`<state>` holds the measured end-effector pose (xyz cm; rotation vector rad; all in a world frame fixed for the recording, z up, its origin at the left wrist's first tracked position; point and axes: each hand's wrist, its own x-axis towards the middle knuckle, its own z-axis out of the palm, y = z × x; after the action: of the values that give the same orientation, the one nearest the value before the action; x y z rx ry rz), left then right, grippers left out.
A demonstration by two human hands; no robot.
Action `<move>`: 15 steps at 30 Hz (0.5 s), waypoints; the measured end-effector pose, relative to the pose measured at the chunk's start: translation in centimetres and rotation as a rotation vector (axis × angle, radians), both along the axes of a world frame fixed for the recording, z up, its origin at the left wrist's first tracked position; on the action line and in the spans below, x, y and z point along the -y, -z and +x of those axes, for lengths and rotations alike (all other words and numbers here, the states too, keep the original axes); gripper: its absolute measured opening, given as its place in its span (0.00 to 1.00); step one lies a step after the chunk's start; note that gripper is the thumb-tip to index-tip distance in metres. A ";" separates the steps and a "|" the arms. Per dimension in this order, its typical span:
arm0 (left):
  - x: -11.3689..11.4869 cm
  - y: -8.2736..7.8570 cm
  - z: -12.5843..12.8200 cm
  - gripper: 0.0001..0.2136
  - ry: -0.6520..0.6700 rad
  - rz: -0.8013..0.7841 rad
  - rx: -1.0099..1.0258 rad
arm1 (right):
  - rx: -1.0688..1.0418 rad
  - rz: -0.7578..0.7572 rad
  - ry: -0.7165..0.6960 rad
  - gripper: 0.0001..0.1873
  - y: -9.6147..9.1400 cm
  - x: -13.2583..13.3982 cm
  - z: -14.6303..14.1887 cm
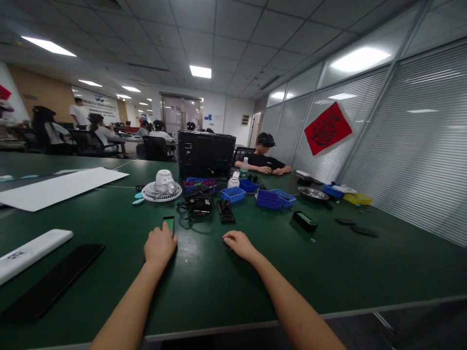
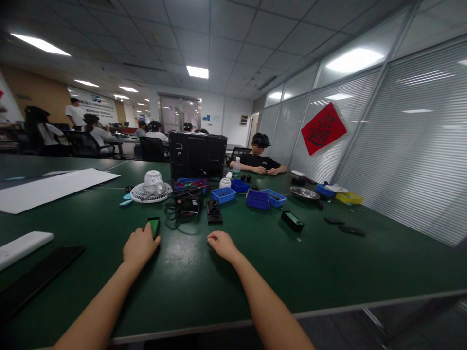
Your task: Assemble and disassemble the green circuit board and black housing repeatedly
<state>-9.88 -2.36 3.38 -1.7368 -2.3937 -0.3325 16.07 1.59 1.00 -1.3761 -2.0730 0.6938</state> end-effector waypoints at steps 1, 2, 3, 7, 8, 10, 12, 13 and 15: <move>0.2 -0.1 0.6 0.26 0.024 -0.015 -0.005 | -0.003 0.003 -0.003 0.11 0.0 0.0 0.0; 0.3 -0.3 1.3 0.26 0.053 -0.028 -0.008 | -0.007 0.006 -0.005 0.11 0.0 0.0 0.0; 0.5 -0.4 2.1 0.26 0.078 -0.035 -0.012 | -0.011 0.008 -0.007 0.11 0.0 0.0 0.0; 1.2 -0.9 5.4 0.26 0.169 -0.070 -0.009 | -0.054 -0.007 -0.024 0.10 0.2 -0.1 0.0; 1.3 -1.0 6.2 0.26 0.185 -0.072 -0.007 | -0.086 -0.022 -0.024 0.10 0.3 -0.2 0.0; 1.4 -1.0 7.5 0.26 0.223 -0.079 0.003 | -0.187 -0.077 -0.001 0.08 0.4 -0.4 0.0; 1.5 -0.7 8.6 0.27 0.259 -0.070 0.005 | -0.330 -0.155 0.058 0.07 0.6 -0.7 0.1; 1.5 -0.5 8.9 0.27 0.272 -0.059 0.003 | -0.408 -0.189 0.091 0.08 0.7 -0.8 0.2; 1.5 -0.1 9.3 0.27 0.290 -0.034 -0.002 | -0.571 -0.229 0.146 0.12 0.7 -1.0 0.3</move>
<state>-0.61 -3.85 3.44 -2.1010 -2.1558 -0.3274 16.39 2.57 0.27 -1.2436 -1.4651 1.1331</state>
